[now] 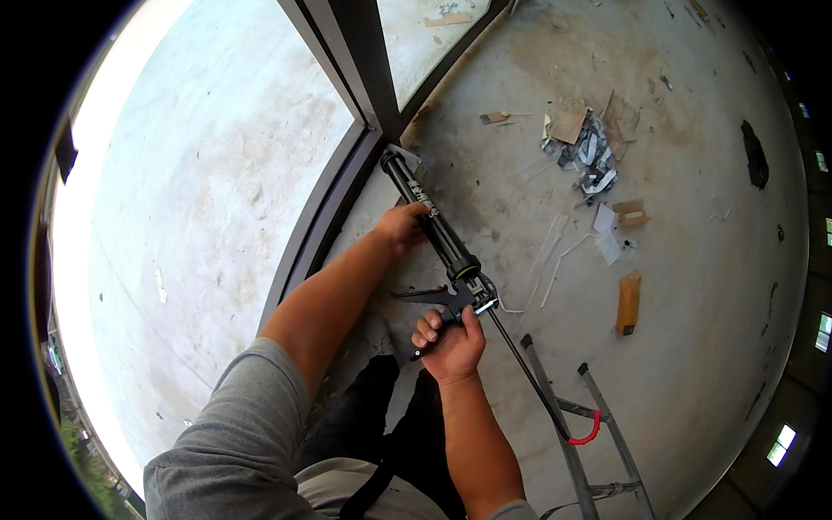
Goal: The person uses a caulking gun to apply sealant along the interior edges of a window frame. They move along the frame, applying a continuous bead of sealant to the joints between the frame and the wall.
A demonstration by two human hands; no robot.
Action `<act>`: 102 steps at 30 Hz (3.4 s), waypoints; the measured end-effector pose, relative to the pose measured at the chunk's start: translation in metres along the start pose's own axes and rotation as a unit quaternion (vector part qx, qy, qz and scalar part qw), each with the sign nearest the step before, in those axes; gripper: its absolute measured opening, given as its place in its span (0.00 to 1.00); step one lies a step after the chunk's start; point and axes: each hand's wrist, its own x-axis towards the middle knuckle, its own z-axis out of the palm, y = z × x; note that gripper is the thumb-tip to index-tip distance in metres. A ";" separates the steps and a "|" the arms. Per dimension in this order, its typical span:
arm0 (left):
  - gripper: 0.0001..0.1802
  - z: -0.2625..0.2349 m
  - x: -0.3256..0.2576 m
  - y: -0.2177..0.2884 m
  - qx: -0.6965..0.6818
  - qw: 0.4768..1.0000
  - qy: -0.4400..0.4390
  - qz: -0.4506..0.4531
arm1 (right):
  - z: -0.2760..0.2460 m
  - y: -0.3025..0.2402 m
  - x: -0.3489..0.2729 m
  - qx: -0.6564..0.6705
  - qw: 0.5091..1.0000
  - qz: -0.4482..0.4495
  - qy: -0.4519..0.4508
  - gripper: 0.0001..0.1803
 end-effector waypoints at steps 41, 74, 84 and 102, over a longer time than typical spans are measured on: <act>0.16 0.007 -0.020 0.075 -0.077 0.990 0.000 0.116 | 0.052 0.007 0.016 -0.356 0.921 -0.152 0.048 0.23; 0.18 -0.248 -0.228 -0.205 -0.246 0.963 0.036 0.104 | -0.088 0.222 -0.231 -0.579 0.810 0.021 0.092 0.04; 0.18 -0.330 -0.295 -0.321 -0.328 0.914 0.212 0.112 | -0.110 0.194 -0.268 -0.320 0.874 0.363 0.043 0.21; 0.10 -0.190 -0.550 -0.289 -0.465 0.856 0.047 0.220 | -0.019 0.069 -0.313 -0.355 0.850 0.364 -0.135 0.49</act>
